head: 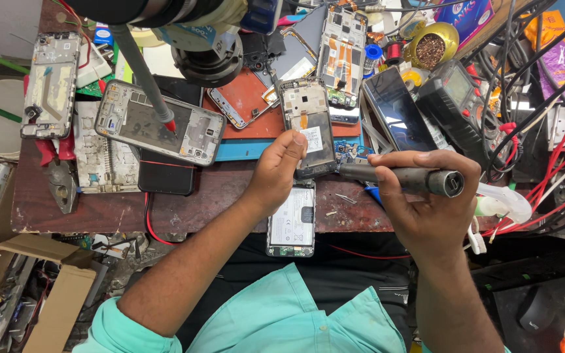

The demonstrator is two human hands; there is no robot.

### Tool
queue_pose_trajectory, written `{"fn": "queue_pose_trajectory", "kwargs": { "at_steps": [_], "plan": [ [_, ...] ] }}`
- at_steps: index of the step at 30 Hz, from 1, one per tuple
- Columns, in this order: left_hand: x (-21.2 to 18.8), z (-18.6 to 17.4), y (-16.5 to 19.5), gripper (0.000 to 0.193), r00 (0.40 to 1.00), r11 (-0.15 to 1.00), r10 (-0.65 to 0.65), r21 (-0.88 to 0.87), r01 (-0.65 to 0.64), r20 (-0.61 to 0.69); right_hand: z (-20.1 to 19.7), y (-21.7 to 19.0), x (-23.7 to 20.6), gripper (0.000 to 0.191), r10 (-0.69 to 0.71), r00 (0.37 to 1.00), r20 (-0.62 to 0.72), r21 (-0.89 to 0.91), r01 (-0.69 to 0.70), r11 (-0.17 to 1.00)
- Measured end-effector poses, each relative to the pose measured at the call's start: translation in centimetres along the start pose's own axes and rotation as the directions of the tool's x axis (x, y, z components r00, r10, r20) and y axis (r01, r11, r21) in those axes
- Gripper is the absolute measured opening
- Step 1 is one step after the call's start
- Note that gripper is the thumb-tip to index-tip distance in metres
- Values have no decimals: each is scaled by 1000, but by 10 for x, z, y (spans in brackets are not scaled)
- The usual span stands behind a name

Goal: The person uses a hot air gun and pliers to remove a component from a disassembled smartphone, then transfers the component to another phone and connects a circuit board to the battery.

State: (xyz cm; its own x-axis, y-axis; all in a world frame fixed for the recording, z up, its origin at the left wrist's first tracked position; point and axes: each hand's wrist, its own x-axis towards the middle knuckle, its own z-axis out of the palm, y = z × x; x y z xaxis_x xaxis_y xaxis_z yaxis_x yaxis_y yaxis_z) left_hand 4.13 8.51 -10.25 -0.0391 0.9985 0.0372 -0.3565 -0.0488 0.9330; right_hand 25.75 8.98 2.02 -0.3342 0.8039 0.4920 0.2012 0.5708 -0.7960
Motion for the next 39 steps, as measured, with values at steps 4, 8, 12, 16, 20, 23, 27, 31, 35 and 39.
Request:
{"fn": "queue_pose_trajectory", "kwargs": {
  "at_steps": [4,8,12,16,20,23,27,31,35,39],
  "plan": [
    [2,3,0,30,999,999,-34,26,35,-35,0,1,-1,46,5,1000,-3,-1,-5,1000],
    [1,5,3,25,998,997,-30,68,33,-49,-7,1,-1,45,4,999,-54,88,1,996],
    [0,6,8,25,998,980,47,196,-36,-52,-15,-3,-2,41,-64,988,-144,157,87,984],
    [0,6,12,25,999,965,15,263,-6,-33,-12,-3,-4,39,-106,976,-188,192,142,971],
    [-1,4,13,25,998,953,55,298,-60,26,-3,2,-5,39,-105,978,-181,205,142,968],
    [-1,3,11,24,1000,942,20,335,-18,-1,1,2,-5,38,-94,975,-202,230,140,963],
    [0,3,7,21,999,993,-38,112,38,-2,2,1,-1,38,-65,970,-234,202,114,973],
    [1,2,4,18,999,999,21,26,-22,24,6,0,2,36,40,987,-153,49,-33,998],
    [0,1,3,18,1000,999,12,46,-13,25,14,1,1,39,142,981,-134,41,-137,990],
    [0,2,5,19,999,998,28,48,-29,21,10,3,1,38,93,981,-171,210,-56,976]
  ]
}}
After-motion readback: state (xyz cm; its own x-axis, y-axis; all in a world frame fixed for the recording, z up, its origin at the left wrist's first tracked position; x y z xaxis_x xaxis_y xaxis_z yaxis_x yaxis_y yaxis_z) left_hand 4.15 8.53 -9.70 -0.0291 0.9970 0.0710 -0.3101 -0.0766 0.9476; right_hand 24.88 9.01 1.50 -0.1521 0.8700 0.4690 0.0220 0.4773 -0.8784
